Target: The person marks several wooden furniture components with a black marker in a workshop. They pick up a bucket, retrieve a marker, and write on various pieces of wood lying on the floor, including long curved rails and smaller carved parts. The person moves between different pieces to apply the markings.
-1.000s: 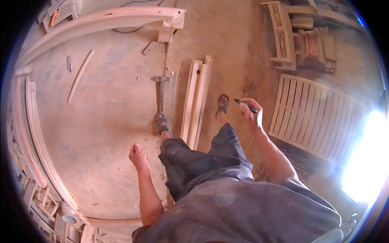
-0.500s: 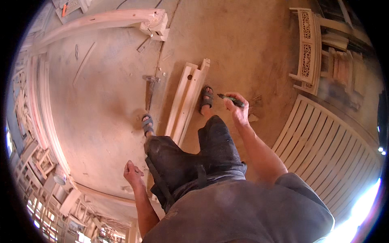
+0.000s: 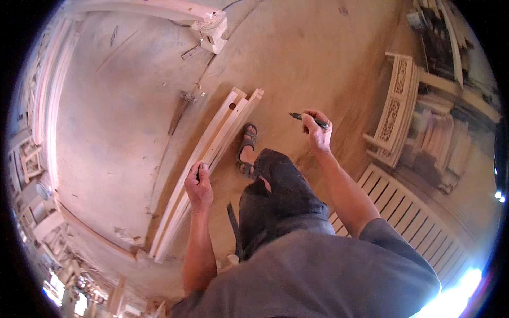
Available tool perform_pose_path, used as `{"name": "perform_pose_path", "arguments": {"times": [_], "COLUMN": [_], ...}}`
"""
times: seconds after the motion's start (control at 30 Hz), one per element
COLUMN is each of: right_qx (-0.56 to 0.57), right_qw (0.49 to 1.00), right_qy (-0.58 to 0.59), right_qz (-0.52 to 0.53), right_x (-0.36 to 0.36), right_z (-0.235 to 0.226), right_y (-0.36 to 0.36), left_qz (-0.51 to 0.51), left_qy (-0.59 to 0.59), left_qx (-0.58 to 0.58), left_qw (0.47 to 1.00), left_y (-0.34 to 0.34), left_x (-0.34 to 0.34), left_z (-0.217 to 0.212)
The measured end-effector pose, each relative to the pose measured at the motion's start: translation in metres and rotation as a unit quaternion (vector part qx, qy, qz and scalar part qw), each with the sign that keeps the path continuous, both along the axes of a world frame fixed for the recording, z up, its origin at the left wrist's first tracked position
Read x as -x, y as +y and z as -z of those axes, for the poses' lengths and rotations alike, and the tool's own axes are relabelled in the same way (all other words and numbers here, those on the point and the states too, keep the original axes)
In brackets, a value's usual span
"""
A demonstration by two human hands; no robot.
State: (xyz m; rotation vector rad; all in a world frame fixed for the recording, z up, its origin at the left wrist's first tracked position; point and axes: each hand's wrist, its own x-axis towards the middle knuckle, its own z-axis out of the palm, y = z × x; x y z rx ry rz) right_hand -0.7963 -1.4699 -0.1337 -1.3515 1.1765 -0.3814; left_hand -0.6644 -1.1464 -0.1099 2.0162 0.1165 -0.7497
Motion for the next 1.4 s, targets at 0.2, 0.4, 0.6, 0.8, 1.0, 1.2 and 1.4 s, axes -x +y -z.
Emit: {"name": "perform_pose_path", "arguments": {"times": [0.2,0.4,0.6,0.8,1.0,1.2,1.4], "right_qx": [-0.053,-0.111,-0.035,-0.041,-0.007,0.006,0.013], "right_qw": [0.998,0.988,0.97,0.962,0.956,0.948,0.939], "right_qy": [-0.011,0.012,0.038,-0.008,-0.033,-0.016,-0.008], "right_qz": [-0.041,-0.103,-0.238,-0.271,-0.291,-0.319,-0.343], "right_x": [0.0,-0.046,-0.081,-0.122,-0.134,-0.153,-0.164], "right_z": [0.062,0.138,0.303,0.442,0.543,0.559,0.577], "right_y": [-0.02,-0.034,-0.051,-0.037,-0.034,-0.016,-0.024], "left_qz": [-0.18,-0.225,-0.204,-0.152,-0.29,-0.318,-0.322], "left_qy": [0.02,0.069,0.1,0.078,0.137,0.231,0.226], "left_qx": [-0.074,-0.069,0.007,0.069,0.115,0.149,0.178], "left_qw": [0.981,0.969,0.974,0.983,0.94,0.907,0.902], "left_y": [0.048,-0.024,-0.16,-0.231,-0.241,-0.234,-0.238], "left_x": [0.092,0.174,0.196,0.197,0.133,0.125,0.119], "left_z": [0.067,0.06,0.16,0.297,0.334,0.331,0.336]}}
